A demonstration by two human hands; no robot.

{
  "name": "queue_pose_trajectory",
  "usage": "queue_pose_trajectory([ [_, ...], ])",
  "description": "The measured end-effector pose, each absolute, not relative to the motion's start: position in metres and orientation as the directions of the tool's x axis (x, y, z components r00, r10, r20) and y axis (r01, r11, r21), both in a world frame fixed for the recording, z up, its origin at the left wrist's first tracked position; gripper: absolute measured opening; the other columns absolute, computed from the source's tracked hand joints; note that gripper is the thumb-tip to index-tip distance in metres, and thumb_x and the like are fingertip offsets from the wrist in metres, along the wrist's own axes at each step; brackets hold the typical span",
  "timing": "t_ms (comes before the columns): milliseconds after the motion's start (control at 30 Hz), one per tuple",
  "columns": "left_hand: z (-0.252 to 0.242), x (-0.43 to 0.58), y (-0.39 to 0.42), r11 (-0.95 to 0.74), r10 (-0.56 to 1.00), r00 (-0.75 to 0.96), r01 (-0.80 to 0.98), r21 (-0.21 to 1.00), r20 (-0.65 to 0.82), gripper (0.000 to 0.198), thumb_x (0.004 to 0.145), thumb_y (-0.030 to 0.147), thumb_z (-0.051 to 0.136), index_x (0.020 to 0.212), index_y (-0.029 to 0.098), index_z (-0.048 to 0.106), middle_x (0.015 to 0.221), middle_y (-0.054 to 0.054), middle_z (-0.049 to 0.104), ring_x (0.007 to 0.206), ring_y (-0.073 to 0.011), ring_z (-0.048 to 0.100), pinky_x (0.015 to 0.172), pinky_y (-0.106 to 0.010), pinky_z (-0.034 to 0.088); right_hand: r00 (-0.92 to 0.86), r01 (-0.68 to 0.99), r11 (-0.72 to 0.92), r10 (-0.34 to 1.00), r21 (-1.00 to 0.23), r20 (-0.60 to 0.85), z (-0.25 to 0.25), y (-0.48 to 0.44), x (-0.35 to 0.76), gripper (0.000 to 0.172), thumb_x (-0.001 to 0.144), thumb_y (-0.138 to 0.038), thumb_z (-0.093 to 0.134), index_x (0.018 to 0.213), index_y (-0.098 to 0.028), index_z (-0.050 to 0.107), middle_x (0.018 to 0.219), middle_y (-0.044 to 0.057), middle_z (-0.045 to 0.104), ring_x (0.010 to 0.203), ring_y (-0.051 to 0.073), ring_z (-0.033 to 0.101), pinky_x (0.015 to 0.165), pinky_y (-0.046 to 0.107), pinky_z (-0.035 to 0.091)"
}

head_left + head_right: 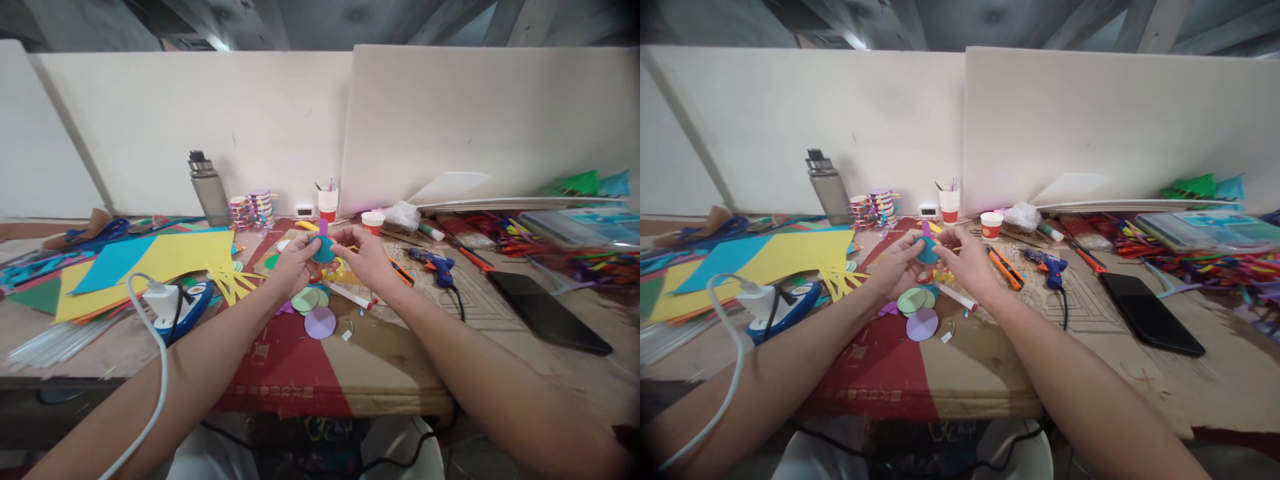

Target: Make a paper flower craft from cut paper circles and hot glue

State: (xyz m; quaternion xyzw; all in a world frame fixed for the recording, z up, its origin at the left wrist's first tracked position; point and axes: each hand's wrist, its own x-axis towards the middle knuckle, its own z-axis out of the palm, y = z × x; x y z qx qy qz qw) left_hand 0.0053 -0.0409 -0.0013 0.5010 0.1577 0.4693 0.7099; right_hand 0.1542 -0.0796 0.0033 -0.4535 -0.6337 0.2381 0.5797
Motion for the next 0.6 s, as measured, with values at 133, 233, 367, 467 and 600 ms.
queue_pose_trajectory([
  [133,-0.0017,0.0036,-0.0374,0.074,0.824,0.502,-0.555,0.828,0.263,0.023,0.076,0.026,0.076,0.091,0.015,0.062,0.087,-0.004,0.069,0.073,-0.0128,0.064,0.071,-0.029,0.057,0.001,0.278,0.521,0.840,-0.807,0.542,0.0038,-0.0782,0.1570,0.019,0.083,-0.030,0.058,0.097,-0.019,0.064,0.098,0.005,0.068,0.089,0.016,0.063,0.079,0.030,0.051],
  [233,-0.0024,0.0040,-0.0369,0.054,0.827,0.493,-0.547,0.835,0.270,0.026,0.075,0.028,0.077,0.093,0.015,0.063,0.086,-0.003,0.068,0.073,-0.0127,0.063,0.073,-0.030,0.057,-0.011,0.289,0.547,0.823,-0.786,0.569,0.0048,-0.0798,0.1568,0.019,0.086,-0.027,0.053,0.098,-0.019,0.066,0.101,0.005,0.069,0.091,0.016,0.064,0.083,0.031,0.052],
  [367,-0.0045,0.0063,-0.0383,-0.007,0.830,0.476,-0.512,0.859,0.291,0.033,0.072,0.033,0.080,0.094,0.016,0.061,0.086,-0.003,0.067,0.074,-0.0127,0.062,0.073,-0.030,0.057,0.055,0.435,0.529,0.792,-0.728,0.608,0.0066,-0.0840,0.1553,0.016,0.084,-0.025,0.056,0.094,-0.018,0.067,0.097,0.007,0.069,0.082,0.016,0.063,0.069,0.028,0.053],
  [467,-0.0060,0.0084,-0.0394,-0.086,0.831,0.455,-0.463,0.882,0.320,0.037,0.072,0.034,0.079,0.099,0.018,0.060,0.089,-0.002,0.065,0.076,-0.0123,0.061,0.071,-0.029,0.057,0.044,0.618,0.518,0.728,-0.591,0.684,0.0076,-0.0859,0.1557,0.015,0.082,-0.019,0.056,0.091,-0.017,0.068,0.090,0.007,0.068,0.077,0.016,0.061,0.065,0.027,0.050],
  [600,-0.0046,0.0100,-0.0417,-0.201,0.837,0.435,-0.321,0.925,0.333,0.037,0.076,0.035,0.074,0.104,0.017,0.059,0.093,-0.002,0.063,0.075,-0.0128,0.061,0.066,-0.028,0.057,-0.005,0.784,0.463,0.671,-0.414,0.741,0.0079,-0.0867,0.1563,0.021,0.076,-0.008,0.054,0.087,-0.017,0.069,0.083,0.006,0.069,0.077,0.017,0.062,0.072,0.028,0.048],
])
